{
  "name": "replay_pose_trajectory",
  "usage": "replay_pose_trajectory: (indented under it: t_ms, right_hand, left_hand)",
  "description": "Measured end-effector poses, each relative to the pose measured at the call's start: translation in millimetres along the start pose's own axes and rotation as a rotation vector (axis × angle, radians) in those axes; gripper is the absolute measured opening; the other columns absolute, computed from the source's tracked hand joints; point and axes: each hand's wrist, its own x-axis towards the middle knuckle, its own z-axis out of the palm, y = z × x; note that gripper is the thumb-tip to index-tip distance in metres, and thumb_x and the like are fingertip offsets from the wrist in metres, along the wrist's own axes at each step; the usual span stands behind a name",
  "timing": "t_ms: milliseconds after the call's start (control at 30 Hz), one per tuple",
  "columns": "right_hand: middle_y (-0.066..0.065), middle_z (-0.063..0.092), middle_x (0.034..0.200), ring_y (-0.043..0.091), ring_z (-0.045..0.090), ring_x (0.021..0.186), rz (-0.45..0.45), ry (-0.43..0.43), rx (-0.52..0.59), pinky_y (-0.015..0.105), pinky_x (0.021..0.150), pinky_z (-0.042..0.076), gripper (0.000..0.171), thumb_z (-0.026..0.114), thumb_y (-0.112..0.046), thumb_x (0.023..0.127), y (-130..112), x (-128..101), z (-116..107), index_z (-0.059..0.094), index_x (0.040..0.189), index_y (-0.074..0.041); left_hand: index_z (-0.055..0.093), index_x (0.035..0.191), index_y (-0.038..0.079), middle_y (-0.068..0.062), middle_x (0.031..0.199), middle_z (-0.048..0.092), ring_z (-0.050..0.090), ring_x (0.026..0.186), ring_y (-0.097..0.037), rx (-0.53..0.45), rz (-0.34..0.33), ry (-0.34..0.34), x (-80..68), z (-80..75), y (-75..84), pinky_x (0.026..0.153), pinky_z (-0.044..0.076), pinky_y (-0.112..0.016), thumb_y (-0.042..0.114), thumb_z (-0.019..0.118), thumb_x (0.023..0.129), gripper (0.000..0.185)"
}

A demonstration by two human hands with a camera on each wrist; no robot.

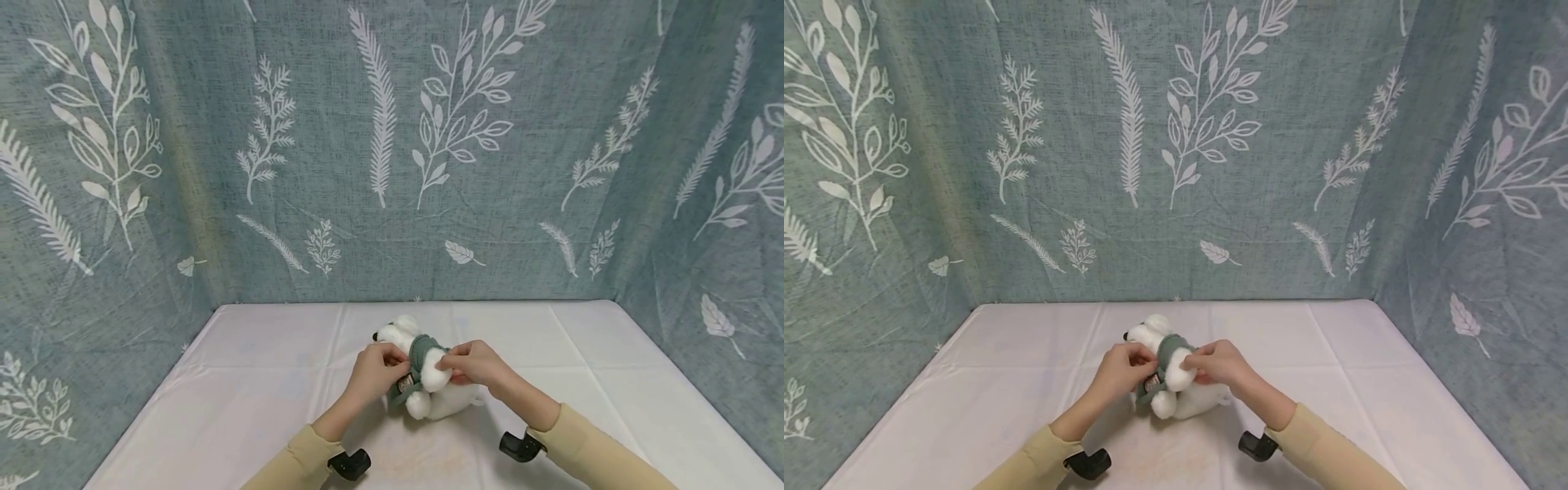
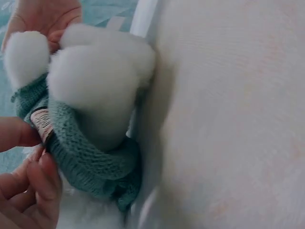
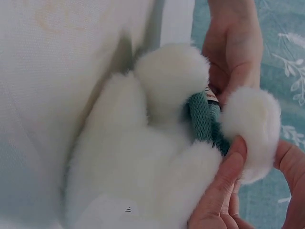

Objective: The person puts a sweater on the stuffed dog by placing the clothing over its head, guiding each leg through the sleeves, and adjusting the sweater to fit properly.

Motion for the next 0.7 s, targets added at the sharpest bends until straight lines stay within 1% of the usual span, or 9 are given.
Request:
replay_pose_trajectory:
  t_ms: [100,167,233,267,333,433,567,667,700]
  right_hand:
    - [0.005,0.065,0.087,0.010,0.062,0.070,0.000,0.005,0.001,0.025,0.068,0.055,0.022,0.070,-0.017,0.077,1.1,0.5,0.6,0.069,0.091,0.000]
    - [0.005,0.065,0.086,0.010,0.062,0.070,0.001,0.009,0.001,0.025,0.068,0.055,0.021,0.070,-0.016,0.077,1.9,1.1,0.9,0.068,0.090,0.000]
    - [0.005,0.065,0.086,0.010,0.062,0.069,0.002,0.011,-0.001,0.026,0.068,0.055,0.021,0.071,-0.016,0.077,2.3,1.4,1.3,0.068,0.090,0.000]
    - [0.004,0.065,0.086,0.010,0.062,0.069,0.004,0.011,0.001,0.026,0.068,0.055,0.020,0.071,-0.017,0.077,2.4,1.6,1.3,0.068,0.089,-0.001]
    - [0.004,0.064,0.085,0.010,0.062,0.069,0.004,0.013,-0.002,0.026,0.068,0.055,0.020,0.071,-0.017,0.077,2.7,1.7,1.4,0.068,0.089,-0.001]
    - [0.005,0.065,0.086,0.010,0.062,0.070,0.002,0.017,-0.001,0.027,0.068,0.056,0.020,0.071,-0.016,0.077,3.4,2.2,1.2,0.069,0.089,-0.001]
    - [0.006,0.066,0.089,0.011,0.064,0.072,0.001,0.016,0.002,0.028,0.070,0.056,0.019,0.070,-0.016,0.078,3.7,2.7,0.6,0.069,0.090,-0.001]
    - [0.007,0.066,0.090,0.012,0.064,0.073,-0.002,0.010,-0.001,0.028,0.071,0.056,0.018,0.070,-0.017,0.079,3.9,3.4,0.5,0.069,0.090,-0.001]
    - [0.007,0.066,0.091,0.012,0.065,0.074,-0.004,0.008,0.000,0.029,0.071,0.056,0.018,0.070,-0.017,0.080,4.0,3.8,0.7,0.069,0.089,-0.002]
  left_hand:
    - [0.069,0.075,0.010,0.003,0.068,0.066,0.054,0.060,-0.004,0.117,0.022,0.074,-0.3,0.4,0.2,0.054,0.045,-0.021,0.011,0.070,0.076,0.001]
    - [0.066,0.071,0.014,0.005,0.064,0.063,0.052,0.055,-0.006,0.213,0.010,0.138,-0.5,-0.6,0.2,0.051,0.043,-0.023,0.011,0.069,0.073,0.004]
    - [0.064,0.068,0.017,0.006,0.062,0.059,0.049,0.052,-0.007,0.305,-0.009,0.187,-0.9,-2.0,0.7,0.049,0.040,-0.024,0.011,0.067,0.071,0.007]
    - [0.063,0.068,0.017,0.006,0.061,0.058,0.048,0.051,-0.007,0.344,-0.008,0.197,-1.2,-2.4,0.5,0.047,0.039,-0.024,0.010,0.067,0.070,0.008]
    - [0.063,0.068,0.017,0.006,0.061,0.058,0.047,0.050,-0.007,0.392,0.006,0.189,-1.4,-2.0,-0.2,0.046,0.039,-0.024,0.009,0.066,0.071,0.009]
    - [0.063,0.071,0.015,0.006,0.064,0.059,0.049,0.053,-0.004,0.393,0.052,0.164,-0.6,0.5,-0.1,0.048,0.040,-0.021,0.009,0.067,0.075,0.008]
    - [0.066,0.083,0.011,0.003,0.074,0.064,0.054,0.060,-0.005,0.285,0.104,0.180,3.7,3.3,6.0,0.053,0.044,-0.019,0.011,0.067,0.082,0.001]
    - [0.067,0.089,0.009,0.000,0.078,0.065,0.057,0.063,-0.007,0.233,0.141,0.170,8.5,4.9,12.1,0.056,0.046,-0.020,0.013,0.068,0.084,0.007]
    - [0.067,0.089,0.009,0.000,0.078,0.065,0.057,0.064,-0.007,0.222,0.139,0.162,10.1,5.4,13.6,0.056,0.046,-0.020,0.013,0.068,0.085,0.007]
